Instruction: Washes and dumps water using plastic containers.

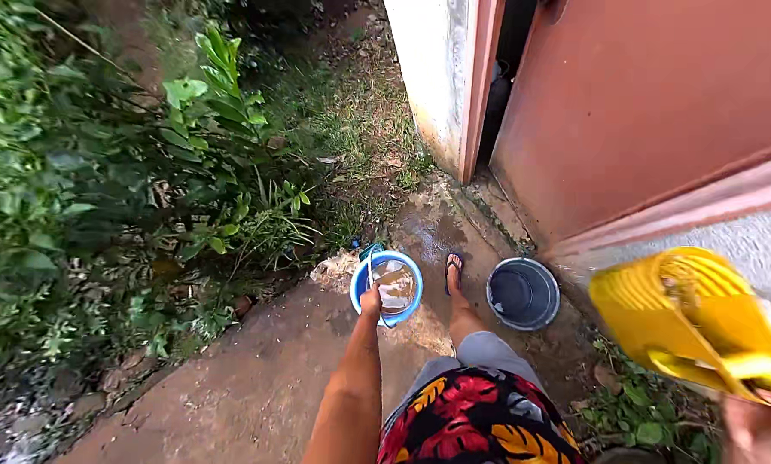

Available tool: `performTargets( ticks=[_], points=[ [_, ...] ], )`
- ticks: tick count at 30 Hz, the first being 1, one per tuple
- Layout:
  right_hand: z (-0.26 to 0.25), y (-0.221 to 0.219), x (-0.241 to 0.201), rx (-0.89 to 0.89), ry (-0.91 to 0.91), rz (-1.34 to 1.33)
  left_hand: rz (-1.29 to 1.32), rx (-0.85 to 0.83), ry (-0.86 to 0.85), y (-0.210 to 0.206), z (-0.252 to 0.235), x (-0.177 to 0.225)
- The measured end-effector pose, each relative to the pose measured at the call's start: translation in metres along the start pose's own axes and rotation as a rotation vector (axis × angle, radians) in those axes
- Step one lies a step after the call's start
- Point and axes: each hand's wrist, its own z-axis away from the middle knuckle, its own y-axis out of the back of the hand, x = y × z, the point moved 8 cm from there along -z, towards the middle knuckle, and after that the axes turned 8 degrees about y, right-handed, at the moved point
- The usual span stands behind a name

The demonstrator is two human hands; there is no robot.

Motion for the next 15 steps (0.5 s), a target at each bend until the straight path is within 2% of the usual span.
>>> performTargets(
  ticks=[3,6,9,12,15],
  points=[
    [-0.048,-0.097,0.107,-0.183,-0.108,0.156,0.002,-0.036,0.006,-0.020,-0.018,0.083],
    [-0.066,-0.208,0.185,-0.328,-0.219,0.288,-0.073,-0.093,-0.008,-0.047,-0.044,0.167],
    [-0.071,-0.305,0.233,-0.517,-0.305,0.415,-0.243,-0.160,-0.073,-0.086,-0.070,0.242],
    [-0.069,-0.383,0.267,-0.735,-0.394,0.599,-0.318,-0.215,-0.205,-0.122,-0.089,0.318],
    [-0.067,-0.445,0.288,-0.937,-0.401,0.839,-0.369,-0.300,-0.289,-0.161,-0.122,0.366]
  ],
)
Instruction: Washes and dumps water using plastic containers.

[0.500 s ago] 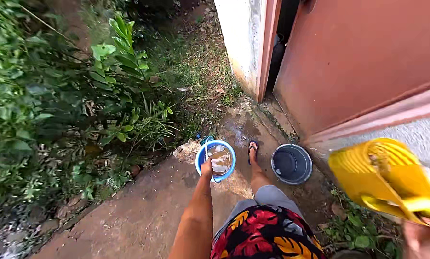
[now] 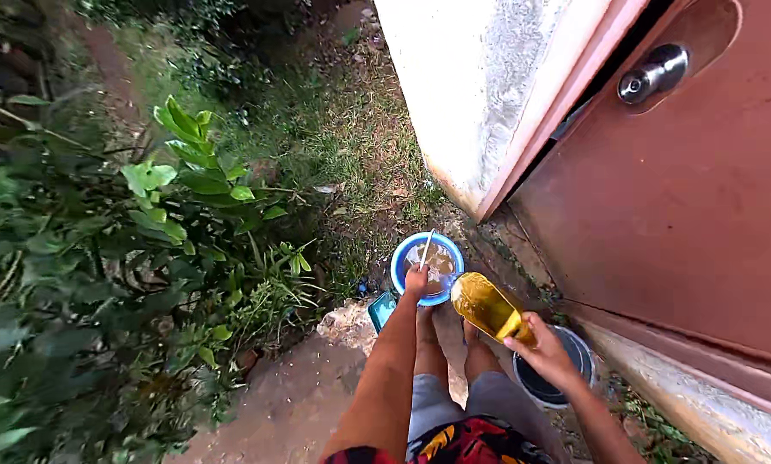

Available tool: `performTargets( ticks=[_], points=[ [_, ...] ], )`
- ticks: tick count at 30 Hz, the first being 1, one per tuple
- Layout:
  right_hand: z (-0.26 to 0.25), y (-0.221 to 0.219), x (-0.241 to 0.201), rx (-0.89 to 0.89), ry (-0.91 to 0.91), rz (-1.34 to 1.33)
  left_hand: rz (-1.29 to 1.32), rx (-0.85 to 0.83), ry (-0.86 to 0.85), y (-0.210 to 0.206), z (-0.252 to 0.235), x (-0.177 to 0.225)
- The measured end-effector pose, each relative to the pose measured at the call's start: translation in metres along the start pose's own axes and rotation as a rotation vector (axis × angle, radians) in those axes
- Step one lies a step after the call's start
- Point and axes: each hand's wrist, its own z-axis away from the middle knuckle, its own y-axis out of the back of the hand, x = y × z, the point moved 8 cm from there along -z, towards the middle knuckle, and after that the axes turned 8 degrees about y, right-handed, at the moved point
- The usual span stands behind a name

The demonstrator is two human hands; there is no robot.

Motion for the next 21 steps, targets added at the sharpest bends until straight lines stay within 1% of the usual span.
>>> performTargets(
  ticks=[4,6,9,14,16,19,21],
  points=[
    [-0.050,-0.031,-0.050,-0.018,-0.116,0.214,-0.164,-0.052,0.033,-0.010,-0.049,0.038],
    [-0.072,-0.043,-0.064,0.010,-0.178,0.276,-0.219,-0.086,0.046,-0.013,-0.066,0.060],
    [-0.101,-0.056,-0.077,0.036,-0.280,0.335,-0.280,-0.134,0.055,-0.019,-0.085,0.083],
    [-0.143,-0.069,-0.089,0.008,-0.413,0.457,-0.446,-0.168,0.051,-0.026,-0.112,0.100],
    [-0.157,-0.072,-0.093,-0.015,-0.460,0.469,-0.471,-0.180,0.066,-0.026,-0.120,0.102],
    [-0.178,-0.080,-0.103,-0.069,-0.493,0.491,-0.505,-0.194,0.059,-0.029,-0.129,0.106],
    [-0.191,-0.087,-0.110,-0.107,-0.485,0.532,-0.546,-0.199,0.063,-0.029,-0.132,0.108]
  ],
)
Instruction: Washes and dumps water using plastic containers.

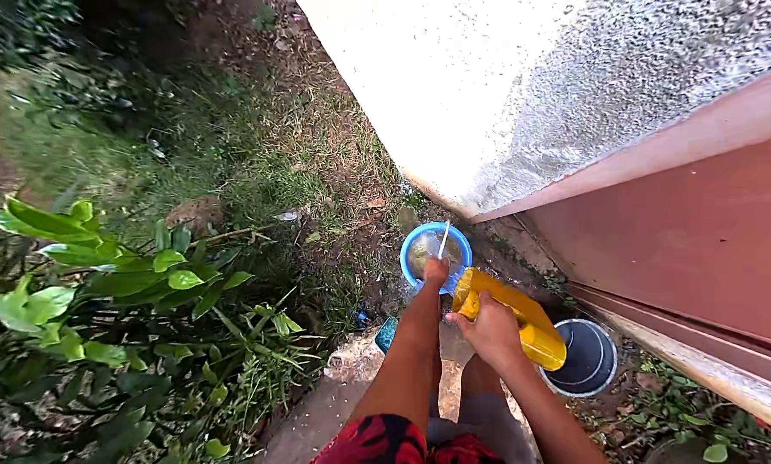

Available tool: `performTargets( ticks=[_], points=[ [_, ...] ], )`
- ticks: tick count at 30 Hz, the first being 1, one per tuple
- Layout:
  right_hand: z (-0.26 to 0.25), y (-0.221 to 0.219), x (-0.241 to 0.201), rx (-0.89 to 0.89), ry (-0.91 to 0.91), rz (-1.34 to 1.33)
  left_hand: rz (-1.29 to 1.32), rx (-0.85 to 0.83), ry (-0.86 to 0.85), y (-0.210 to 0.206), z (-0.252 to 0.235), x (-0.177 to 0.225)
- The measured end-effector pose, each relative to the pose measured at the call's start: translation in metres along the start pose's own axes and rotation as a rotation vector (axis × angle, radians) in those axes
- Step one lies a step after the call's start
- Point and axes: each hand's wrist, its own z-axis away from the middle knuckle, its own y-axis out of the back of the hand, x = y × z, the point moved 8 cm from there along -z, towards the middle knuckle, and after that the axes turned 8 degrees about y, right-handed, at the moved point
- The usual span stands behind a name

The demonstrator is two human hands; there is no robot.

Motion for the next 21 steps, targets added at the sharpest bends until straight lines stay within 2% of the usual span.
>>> performTargets(
  ticks=[6,11,18,21],
  points=[
    [-0.026,-0.017,-0.026,-0.067,0.051,0.119,0.016,-0.027,0.014,0.002,-0.011,-0.005],
    [-0.041,-0.031,-0.028,-0.074,0.086,0.193,0.038,-0.070,0.017,-0.001,-0.016,-0.015],
    [-0.050,-0.042,-0.003,-0.044,0.094,0.197,0.087,-0.075,0.014,-0.012,-0.026,-0.028],
    [-0.051,-0.043,0.031,0.063,0.063,-0.007,0.107,-0.066,0.016,-0.013,-0.025,-0.029]
  ],
)
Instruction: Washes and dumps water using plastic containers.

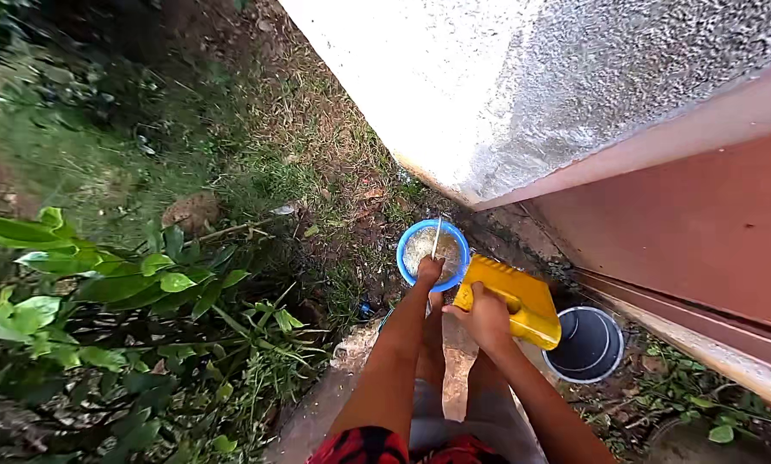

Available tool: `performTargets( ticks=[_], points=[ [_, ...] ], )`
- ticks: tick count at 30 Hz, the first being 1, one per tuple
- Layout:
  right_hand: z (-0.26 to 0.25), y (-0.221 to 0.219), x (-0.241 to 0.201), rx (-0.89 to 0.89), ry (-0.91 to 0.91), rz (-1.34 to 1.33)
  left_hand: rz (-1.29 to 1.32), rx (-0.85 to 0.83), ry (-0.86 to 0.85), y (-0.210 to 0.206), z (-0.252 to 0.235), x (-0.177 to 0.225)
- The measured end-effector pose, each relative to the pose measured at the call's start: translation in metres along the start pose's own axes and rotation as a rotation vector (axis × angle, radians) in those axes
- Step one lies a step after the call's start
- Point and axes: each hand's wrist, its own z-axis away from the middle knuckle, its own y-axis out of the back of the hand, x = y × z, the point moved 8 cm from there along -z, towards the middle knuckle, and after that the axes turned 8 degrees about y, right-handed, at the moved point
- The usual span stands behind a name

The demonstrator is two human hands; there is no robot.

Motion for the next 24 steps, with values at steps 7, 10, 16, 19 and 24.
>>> performTargets(
  ticks=[7,10,16,19,24],
  points=[
    [-0.001,-0.031,0.150,0.367,-0.261,-0.829,0.073,-0.003,0.000,0.003,0.005,-0.001],
    [-0.020,-0.065,0.180,0.495,-0.224,-1.250,0.128,-0.005,0.006,0.002,0.009,0.000],
    [-0.078,-0.117,0.164,0.366,-0.170,-1.343,0.339,-0.006,0.032,0.003,0.024,-0.002],
    [-0.101,-0.138,0.157,0.362,-0.254,-1.288,0.419,-0.006,0.041,0.003,0.035,0.000],
    [-0.110,-0.156,0.142,0.378,-0.416,-1.235,0.466,-0.031,0.078,0.005,0.044,0.005]
  ],
)
